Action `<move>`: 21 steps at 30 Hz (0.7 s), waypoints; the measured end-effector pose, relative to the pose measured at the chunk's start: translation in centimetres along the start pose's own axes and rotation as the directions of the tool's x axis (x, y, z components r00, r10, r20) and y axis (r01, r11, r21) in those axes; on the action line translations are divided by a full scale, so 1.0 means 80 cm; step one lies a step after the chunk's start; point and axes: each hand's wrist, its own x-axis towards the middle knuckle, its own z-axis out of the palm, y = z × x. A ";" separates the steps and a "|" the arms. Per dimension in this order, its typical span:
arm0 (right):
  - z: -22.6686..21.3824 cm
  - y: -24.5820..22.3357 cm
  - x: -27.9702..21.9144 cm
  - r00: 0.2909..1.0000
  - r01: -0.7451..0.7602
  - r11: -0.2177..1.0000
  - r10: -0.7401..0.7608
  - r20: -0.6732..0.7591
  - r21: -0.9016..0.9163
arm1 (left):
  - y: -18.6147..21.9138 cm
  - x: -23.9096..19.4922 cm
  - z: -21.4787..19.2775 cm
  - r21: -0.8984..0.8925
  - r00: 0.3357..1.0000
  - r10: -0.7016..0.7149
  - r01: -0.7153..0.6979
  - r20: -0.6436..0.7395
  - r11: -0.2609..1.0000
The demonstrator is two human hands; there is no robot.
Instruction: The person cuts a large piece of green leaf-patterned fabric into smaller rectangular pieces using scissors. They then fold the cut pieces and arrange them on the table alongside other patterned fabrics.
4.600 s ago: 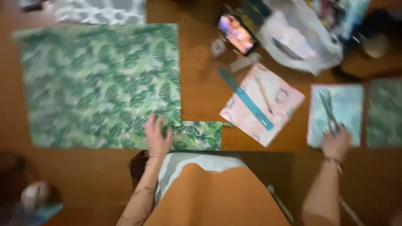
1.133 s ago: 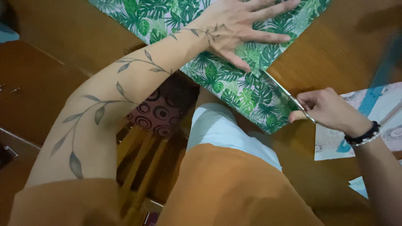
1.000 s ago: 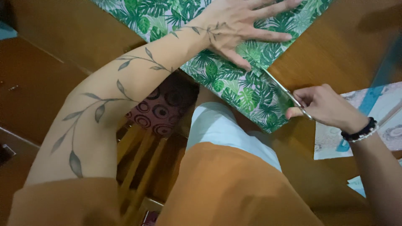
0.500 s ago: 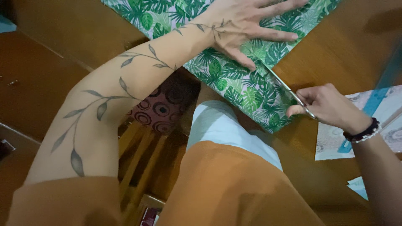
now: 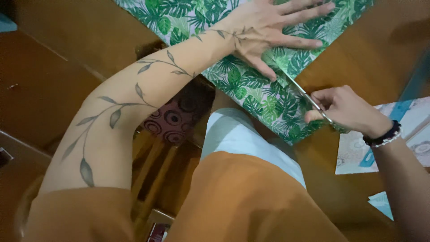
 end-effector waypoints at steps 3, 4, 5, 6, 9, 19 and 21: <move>-0.001 -0.010 0.003 0.998 -0.057 0.998 0.057 0.002 -0.037 | 0.007 -0.008 -0.004 0.192 1.000 -0.030 0.030 -0.001 0.981; -0.001 -0.007 0.004 0.998 -0.054 0.998 0.054 0.008 -0.040 | 0.007 -0.008 -0.004 0.190 0.999 -0.037 0.036 -0.001 0.981; -0.001 -0.004 0.005 1.000 -0.010 0.999 0.010 -0.005 -0.054 | 0.007 -0.007 -0.004 0.200 0.999 -0.035 0.032 0.013 0.979; -0.001 -0.001 0.005 0.999 0.034 0.997 -0.036 -0.017 -0.068 | 0.006 -0.006 -0.004 0.210 0.999 -0.034 0.028 0.027 0.977; 0.002 0.022 0.013 0.994 0.107 0.988 -0.109 -0.008 -0.108 | 0.012 -0.005 -0.019 0.067 0.998 -0.049 0.046 0.037 0.997; 0.007 0.020 0.013 0.994 0.078 0.974 -0.091 -0.055 -0.212 | 0.019 -0.002 -0.031 0.193 0.986 -0.112 0.088 0.120 0.977; 0.006 0.021 0.015 0.997 0.061 0.973 -0.072 -0.041 -0.225 | 0.019 -0.003 -0.038 0.025 0.994 -0.077 0.076 0.082 0.997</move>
